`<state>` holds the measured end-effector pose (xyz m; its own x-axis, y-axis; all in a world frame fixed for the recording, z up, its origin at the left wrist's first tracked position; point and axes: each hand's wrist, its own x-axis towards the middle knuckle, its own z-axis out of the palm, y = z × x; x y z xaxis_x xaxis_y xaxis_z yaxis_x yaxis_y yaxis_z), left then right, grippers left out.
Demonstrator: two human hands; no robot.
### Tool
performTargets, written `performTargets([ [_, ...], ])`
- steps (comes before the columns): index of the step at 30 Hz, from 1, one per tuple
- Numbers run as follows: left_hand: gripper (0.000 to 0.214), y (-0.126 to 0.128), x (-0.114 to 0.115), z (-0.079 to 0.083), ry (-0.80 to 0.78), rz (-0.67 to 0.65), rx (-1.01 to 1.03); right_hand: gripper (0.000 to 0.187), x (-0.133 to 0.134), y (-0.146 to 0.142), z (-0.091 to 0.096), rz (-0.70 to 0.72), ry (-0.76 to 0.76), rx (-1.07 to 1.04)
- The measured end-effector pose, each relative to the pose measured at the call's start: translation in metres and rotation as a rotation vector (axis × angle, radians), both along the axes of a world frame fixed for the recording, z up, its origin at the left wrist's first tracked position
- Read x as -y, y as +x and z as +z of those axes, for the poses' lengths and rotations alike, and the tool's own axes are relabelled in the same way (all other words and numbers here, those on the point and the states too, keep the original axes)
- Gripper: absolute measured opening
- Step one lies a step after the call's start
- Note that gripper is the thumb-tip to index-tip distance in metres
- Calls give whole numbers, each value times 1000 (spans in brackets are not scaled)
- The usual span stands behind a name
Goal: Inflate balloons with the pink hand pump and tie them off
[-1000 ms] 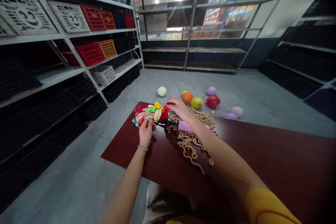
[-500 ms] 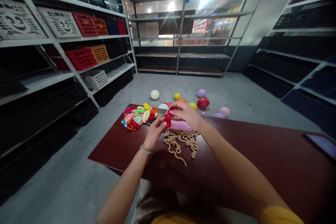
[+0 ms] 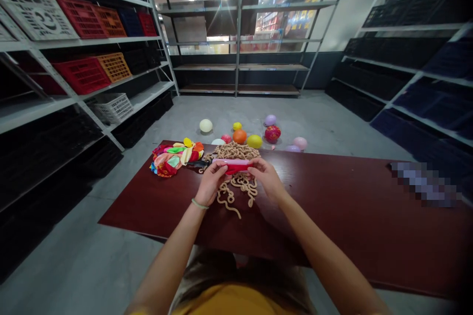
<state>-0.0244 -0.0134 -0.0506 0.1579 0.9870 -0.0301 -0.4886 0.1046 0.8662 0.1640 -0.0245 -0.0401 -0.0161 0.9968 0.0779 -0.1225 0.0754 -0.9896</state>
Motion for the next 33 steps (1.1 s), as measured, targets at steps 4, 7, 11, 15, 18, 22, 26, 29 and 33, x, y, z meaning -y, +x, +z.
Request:
performTargets([
  [4,36,9,-1,-18,-18,39,10,20,6,4,-10,0,14,83],
  [7,37,8,0,-27,-26,71,-3,18,3,8,-8,6,55,182],
  [11,32,-3,3,-25,-75,-41,-47,13,-13,13,8,71,139,362],
  [15,39,-5,8,-23,-176,-260,-58,7,-24,6,29,139,282,562],
  [18,46,-2,9,-25,-224,-269,7,10,-18,-7,33,193,386,672],
  [22,46,0,7,-26,-231,-103,122,15,0,-21,19,207,554,857],
  [26,47,-3,7,-22,-171,-66,137,20,8,-25,0,135,706,1031],
  [29,44,-4,8,-21,-137,-80,138,22,7,-23,-6,155,740,1052],
  [33,36,-5,7,-23,-130,-99,164,24,4,-18,-1,193,757,1041],
])
